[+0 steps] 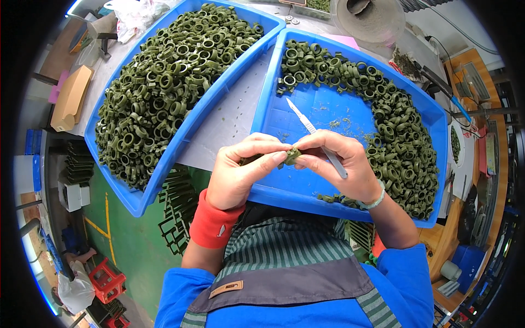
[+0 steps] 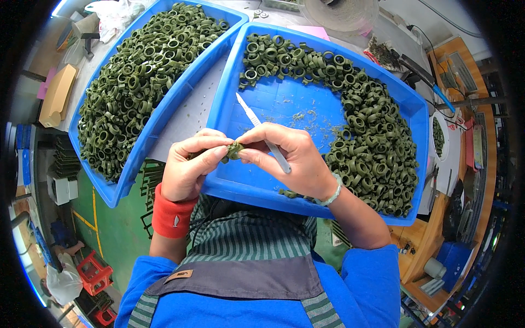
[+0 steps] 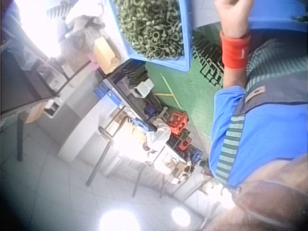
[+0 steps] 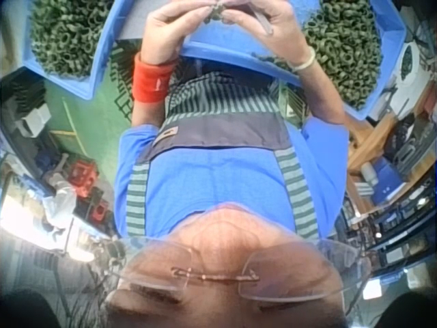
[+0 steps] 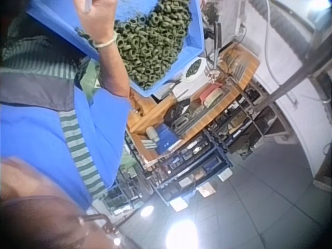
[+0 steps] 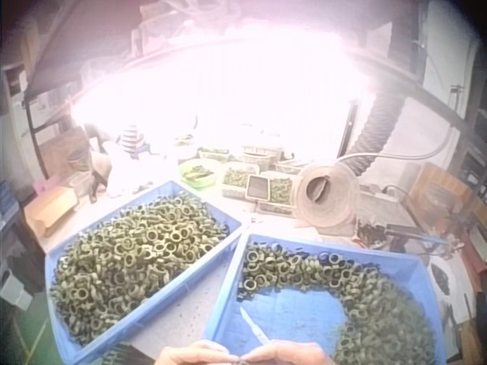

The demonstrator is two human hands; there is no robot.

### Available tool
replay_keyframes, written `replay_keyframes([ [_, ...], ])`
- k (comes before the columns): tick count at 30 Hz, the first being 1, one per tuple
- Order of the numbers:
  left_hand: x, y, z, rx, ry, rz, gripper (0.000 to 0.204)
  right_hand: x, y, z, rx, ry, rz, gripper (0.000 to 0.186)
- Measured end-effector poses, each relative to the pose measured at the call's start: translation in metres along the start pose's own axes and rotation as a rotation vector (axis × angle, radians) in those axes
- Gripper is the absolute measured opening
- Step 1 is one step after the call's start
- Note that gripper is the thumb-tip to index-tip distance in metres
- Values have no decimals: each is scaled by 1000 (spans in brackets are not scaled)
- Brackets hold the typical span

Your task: The person picks up green circular parts one at a time from a tray, scrapes the inner surface of each part with a tool, and places the cleaned parts into a separate area of the tray.

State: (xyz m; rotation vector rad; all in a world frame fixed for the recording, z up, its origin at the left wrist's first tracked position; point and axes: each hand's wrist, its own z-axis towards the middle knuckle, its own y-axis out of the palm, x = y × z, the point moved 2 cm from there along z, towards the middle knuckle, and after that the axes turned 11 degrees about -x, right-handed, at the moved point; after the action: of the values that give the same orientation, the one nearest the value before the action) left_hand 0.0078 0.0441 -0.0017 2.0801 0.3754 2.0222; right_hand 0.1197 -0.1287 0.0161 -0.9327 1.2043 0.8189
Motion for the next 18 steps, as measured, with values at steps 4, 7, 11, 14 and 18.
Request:
replay_keyframes([
  [4,-1,-1,0,-16,-19,-94,15,1,0,0,8,-18,-4,20],
  [7,-2,-3,-1,-42,-100,-149,16,-6,-2,3,-11,-93,-216,22],
  [11,-2,4,0,2,-103,-223,17,-9,-1,2,72,-243,-480,25],
  [14,0,1,-2,25,-93,-184,17,-6,0,1,115,-278,-548,24],
  [18,1,2,-1,40,-18,87,22,-8,2,3,151,-321,-599,25],
])
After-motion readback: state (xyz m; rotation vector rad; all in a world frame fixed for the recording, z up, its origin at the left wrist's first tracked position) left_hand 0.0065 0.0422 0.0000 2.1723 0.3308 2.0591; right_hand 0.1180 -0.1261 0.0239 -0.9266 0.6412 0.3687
